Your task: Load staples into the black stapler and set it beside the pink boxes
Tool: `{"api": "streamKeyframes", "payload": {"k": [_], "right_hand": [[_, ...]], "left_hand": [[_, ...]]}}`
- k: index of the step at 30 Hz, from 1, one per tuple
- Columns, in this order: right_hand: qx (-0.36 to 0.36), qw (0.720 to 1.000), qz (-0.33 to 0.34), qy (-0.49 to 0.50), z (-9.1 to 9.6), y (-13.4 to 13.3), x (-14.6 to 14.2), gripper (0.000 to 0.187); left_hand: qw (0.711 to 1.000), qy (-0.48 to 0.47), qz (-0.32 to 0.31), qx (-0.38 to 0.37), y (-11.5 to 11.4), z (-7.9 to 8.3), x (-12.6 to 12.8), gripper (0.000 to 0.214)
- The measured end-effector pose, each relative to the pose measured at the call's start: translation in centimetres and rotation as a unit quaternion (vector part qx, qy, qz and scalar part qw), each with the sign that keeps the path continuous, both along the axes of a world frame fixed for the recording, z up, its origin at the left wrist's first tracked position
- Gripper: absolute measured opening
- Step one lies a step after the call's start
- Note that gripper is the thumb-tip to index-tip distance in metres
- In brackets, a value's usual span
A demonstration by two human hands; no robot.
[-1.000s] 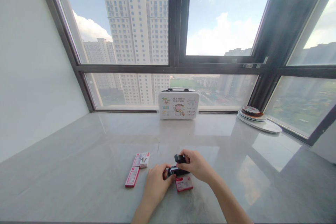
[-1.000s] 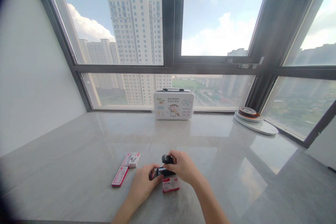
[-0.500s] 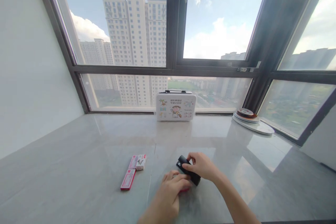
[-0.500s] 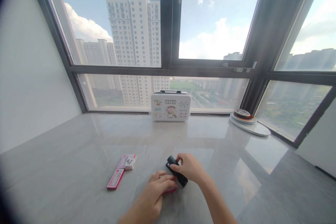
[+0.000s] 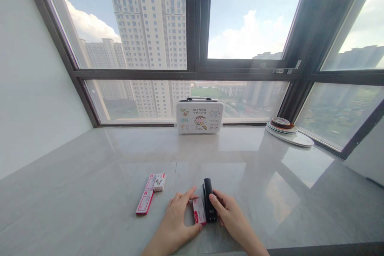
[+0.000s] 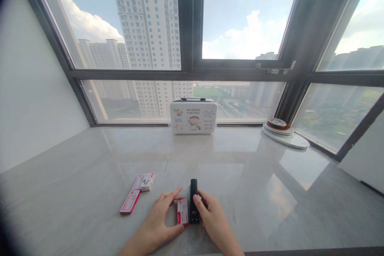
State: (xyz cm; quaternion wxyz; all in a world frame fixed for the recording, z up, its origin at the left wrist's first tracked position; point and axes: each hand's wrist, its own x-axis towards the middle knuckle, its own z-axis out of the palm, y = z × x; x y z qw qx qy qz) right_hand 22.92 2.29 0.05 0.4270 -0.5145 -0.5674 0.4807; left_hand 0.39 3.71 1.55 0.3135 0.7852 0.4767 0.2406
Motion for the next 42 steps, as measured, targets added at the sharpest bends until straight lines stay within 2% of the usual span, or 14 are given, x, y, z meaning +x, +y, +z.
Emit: {"api": "streamKeyframes", "payload": {"k": [7, 9, 10, 12, 14, 16, 19, 21, 24, 28, 33, 38, 40, 42], "right_hand": [[-0.008, 1.000, -0.026, -0.003, -0.4, 0.2, -0.4, 0.069], [-0.011, 0.998, -0.055, -0.001, -0.7, 0.2, -0.4, 0.072], [-0.010, 0.997, -0.070, -0.002, -0.9, 0.1, -0.3, 0.072], [-0.002, 0.996, -0.093, -0.017, -1.4, 0.1, -0.3, 0.071], [0.008, 0.994, -0.102, -0.038, -1.8, 0.1, -0.3, 0.069], [0.013, 0.993, -0.103, -0.050, -2.0, 0.1, -0.2, 0.067], [0.011, 0.993, -0.104, -0.057, -1.9, 0.0, -0.3, 0.069], [0.007, 0.993, -0.102, -0.061, -1.6, -0.1, -0.3, 0.070], [0.003, 0.993, -0.087, -0.078, -1.0, -0.4, -0.2, 0.068], [0.011, 0.993, -0.064, -0.102, -0.7, -0.6, -0.2, 0.066], [0.016, 0.994, -0.051, -0.097, -1.3, -0.4, -0.1, 0.070], [0.024, 0.994, -0.045, -0.097, -1.8, -0.2, -0.2, 0.071], [0.027, 0.994, -0.046, -0.096, -1.9, -0.2, -0.2, 0.069], [0.024, 0.994, -0.053, -0.094, -2.0, -0.2, -0.3, 0.069]], "left_hand": [[1.000, -0.010, -0.012, 0.004, -0.1, 0.4, 0.6, 0.093], [0.998, -0.033, 0.008, 0.045, -0.1, 0.3, 0.0, 0.080], [0.996, -0.045, 0.036, 0.074, -0.1, 0.2, -0.7, 0.067], [0.979, -0.053, 0.136, 0.144, 0.2, -0.2, -3.0, 0.041], [0.941, -0.026, 0.265, 0.209, 0.7, -1.0, -6.3, 0.033], [0.911, 0.043, 0.343, 0.227, 1.1, -2.1, -9.8, 0.033], [0.919, 0.108, 0.310, 0.219, 0.8, -3.7, -13.4, 0.037], [0.936, 0.116, 0.258, 0.209, 0.3, -4.4, -14.2, 0.040], [0.960, 0.097, 0.189, 0.181, -0.6, -4.0, -13.1, 0.039], [0.990, 0.051, 0.099, 0.092, -0.8, -1.4, -9.2, 0.030], [0.998, -0.021, 0.049, 0.040, -0.3, 1.5, -3.2, 0.048], [1.000, -0.013, -0.002, 0.026, -0.2, 1.4, 0.9, 0.063], [0.999, -0.017, -0.011, 0.031, -0.3, 1.3, 1.2, 0.070], [0.998, -0.041, -0.010, 0.053, 0.0, 1.3, 0.5, 0.066]]}}
